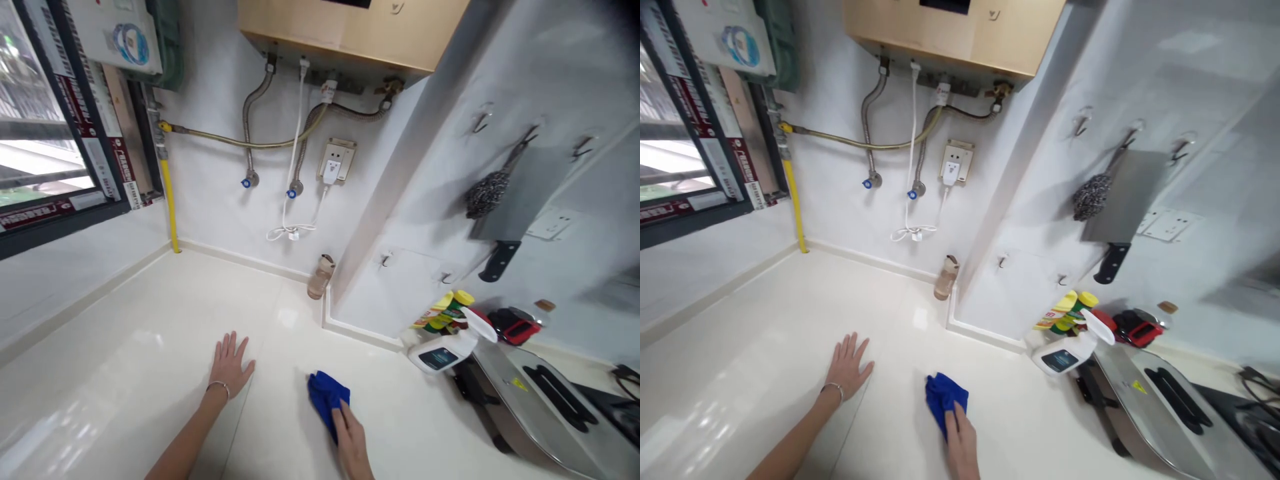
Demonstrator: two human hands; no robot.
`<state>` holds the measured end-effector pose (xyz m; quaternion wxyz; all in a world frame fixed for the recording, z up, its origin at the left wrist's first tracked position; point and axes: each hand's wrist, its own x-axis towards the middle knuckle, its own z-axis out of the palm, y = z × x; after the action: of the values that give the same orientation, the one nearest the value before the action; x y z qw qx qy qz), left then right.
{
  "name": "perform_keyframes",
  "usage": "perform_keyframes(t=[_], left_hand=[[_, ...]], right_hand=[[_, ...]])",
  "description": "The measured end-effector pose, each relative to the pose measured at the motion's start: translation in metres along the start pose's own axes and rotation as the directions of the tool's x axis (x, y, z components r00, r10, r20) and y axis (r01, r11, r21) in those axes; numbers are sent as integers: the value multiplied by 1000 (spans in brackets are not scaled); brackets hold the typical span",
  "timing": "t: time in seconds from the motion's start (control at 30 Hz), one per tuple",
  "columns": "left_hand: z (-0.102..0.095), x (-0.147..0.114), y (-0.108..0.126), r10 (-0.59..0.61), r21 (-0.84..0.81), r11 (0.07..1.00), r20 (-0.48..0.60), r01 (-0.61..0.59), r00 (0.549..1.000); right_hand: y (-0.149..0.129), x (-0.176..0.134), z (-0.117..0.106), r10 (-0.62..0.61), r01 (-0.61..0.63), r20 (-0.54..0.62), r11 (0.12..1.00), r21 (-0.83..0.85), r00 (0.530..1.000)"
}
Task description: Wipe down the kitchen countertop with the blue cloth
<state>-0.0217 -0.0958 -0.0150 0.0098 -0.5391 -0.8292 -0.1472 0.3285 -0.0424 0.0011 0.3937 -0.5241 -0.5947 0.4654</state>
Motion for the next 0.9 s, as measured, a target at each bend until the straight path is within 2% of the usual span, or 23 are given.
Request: perform_keyframes(t=[0.07, 0.17, 0.33, 0.37, 0.43, 0.53, 0.67, 0.73, 0.83, 0.9], left_hand=[[1, -1, -1, 4, 3, 1000, -2, -4, 1000], [1, -1, -2, 1, 18, 1000, -3, -1, 1000], [1, 2, -2, -9, 26, 1000, 17, 9, 1000], [0, 3, -1, -10, 31, 999, 21, 9, 1000], [-2, 3, 0, -9, 41, 999, 28, 8, 1000], [-5, 4, 1, -15, 50, 999, 43, 13, 999], [-5, 5, 1, -20, 63, 998, 46, 17, 999], [-4, 6, 0, -18, 64, 998, 38, 16, 999], [-3, 6, 0, -13, 64, 998, 28, 11, 1000], [-4, 7, 1, -12, 71, 997, 35, 9, 999]], right_hand=[[-5, 8, -12, 153, -138, -66, 972, 191, 986], [-11, 14, -29, 217, -176, -94, 928, 328, 972], [-2, 13, -38, 381, -335, 20, 787, 517, 925], [2, 14, -38, 401, -337, -8, 780, 527, 916], [10, 17, -42, 409, -270, -180, 816, 512, 895], [20, 22, -56, 376, -168, -449, 883, 437, 811], [34, 21, -84, 342, -183, -610, 933, 309, 715], [39, 18, -94, 315, -211, -658, 949, 236, 684], [39, 13, -97, 255, -243, -672, 963, 114, 696], [34, 9, -87, 208, -238, -633, 970, 38, 745]])
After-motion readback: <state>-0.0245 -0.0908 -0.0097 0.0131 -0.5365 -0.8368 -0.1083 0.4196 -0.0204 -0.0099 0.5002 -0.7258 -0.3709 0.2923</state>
